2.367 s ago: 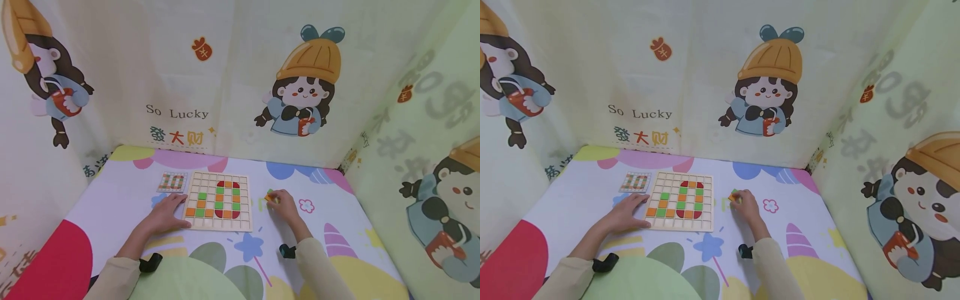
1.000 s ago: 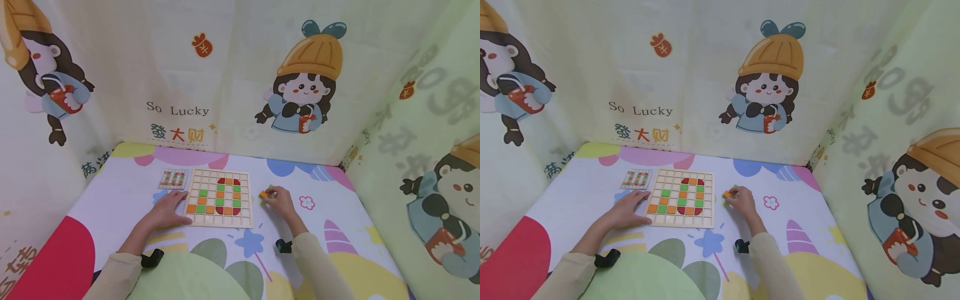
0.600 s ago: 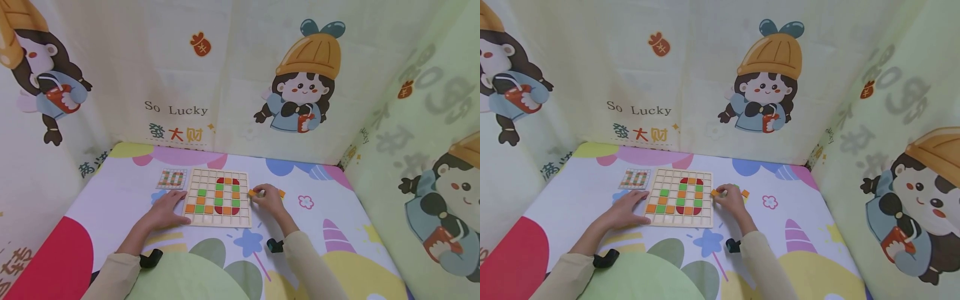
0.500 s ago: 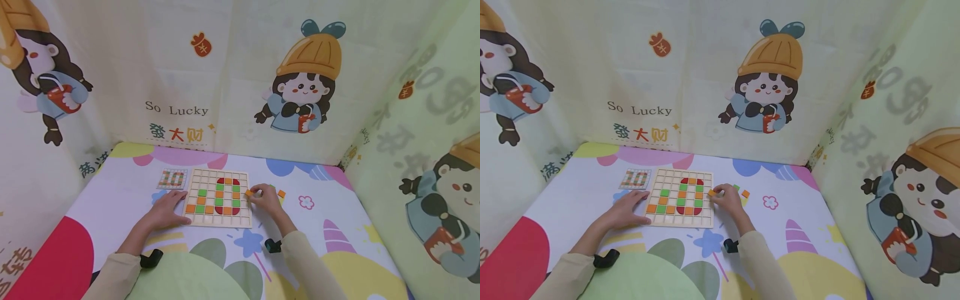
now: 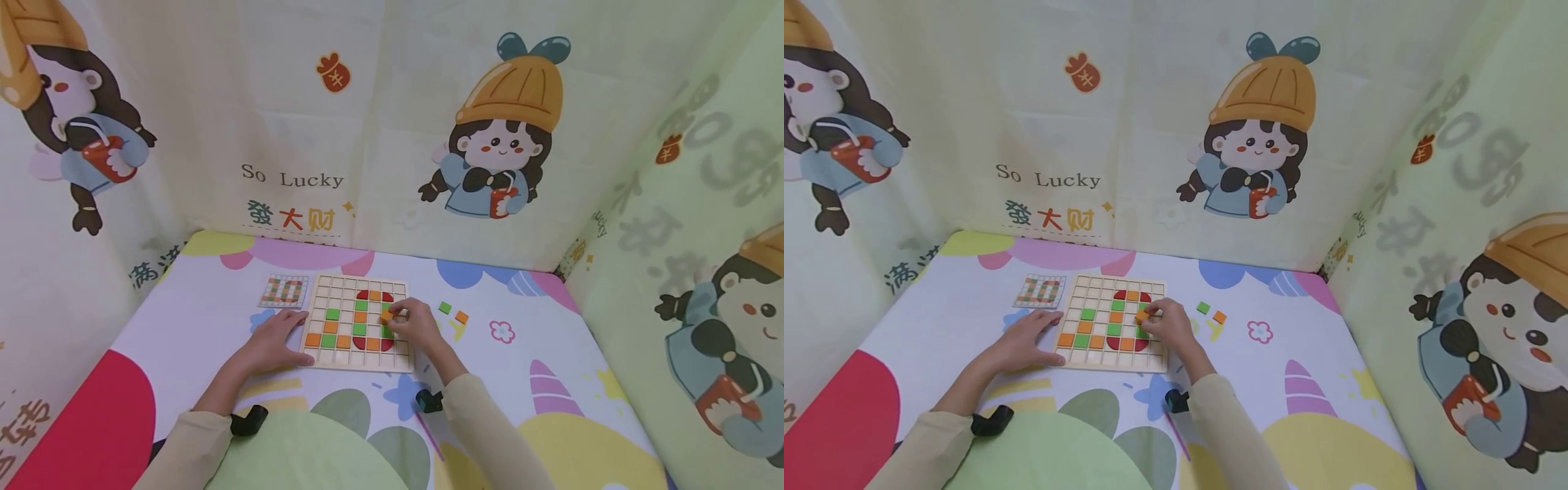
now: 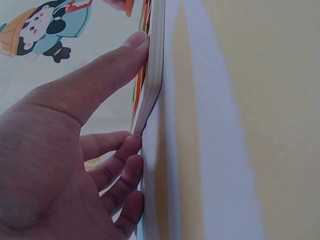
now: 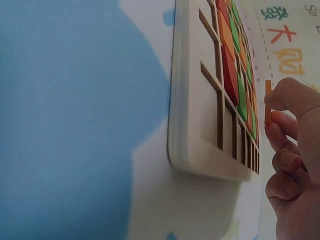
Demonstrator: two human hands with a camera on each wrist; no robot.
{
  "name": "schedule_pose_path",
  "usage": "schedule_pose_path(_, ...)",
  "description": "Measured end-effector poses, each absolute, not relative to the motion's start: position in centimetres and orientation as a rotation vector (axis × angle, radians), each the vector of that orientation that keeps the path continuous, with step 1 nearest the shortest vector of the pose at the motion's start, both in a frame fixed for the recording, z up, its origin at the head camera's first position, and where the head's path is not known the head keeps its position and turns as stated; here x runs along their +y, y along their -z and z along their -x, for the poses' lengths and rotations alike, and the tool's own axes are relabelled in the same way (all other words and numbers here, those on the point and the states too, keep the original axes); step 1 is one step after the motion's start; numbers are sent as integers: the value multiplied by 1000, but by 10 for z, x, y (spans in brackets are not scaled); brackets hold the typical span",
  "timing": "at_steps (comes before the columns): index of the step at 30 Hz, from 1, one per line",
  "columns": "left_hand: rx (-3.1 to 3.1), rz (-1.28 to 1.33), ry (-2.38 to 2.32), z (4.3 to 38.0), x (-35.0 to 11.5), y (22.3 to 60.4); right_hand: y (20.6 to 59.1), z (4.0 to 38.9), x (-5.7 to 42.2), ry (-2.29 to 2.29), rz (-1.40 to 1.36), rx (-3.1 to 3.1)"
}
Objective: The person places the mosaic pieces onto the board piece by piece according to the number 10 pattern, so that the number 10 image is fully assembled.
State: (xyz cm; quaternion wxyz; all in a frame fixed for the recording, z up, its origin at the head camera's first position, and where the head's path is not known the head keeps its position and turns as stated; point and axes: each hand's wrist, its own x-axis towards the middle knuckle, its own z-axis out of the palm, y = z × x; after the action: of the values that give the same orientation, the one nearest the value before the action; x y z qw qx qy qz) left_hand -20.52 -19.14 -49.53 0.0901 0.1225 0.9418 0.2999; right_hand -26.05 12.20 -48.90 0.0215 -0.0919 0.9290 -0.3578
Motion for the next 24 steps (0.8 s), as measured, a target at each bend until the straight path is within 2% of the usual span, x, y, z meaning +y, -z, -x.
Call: schedule_pose_path(24,2797,-361,-890,204,-191,495,490,267,62,1021,440,2839)
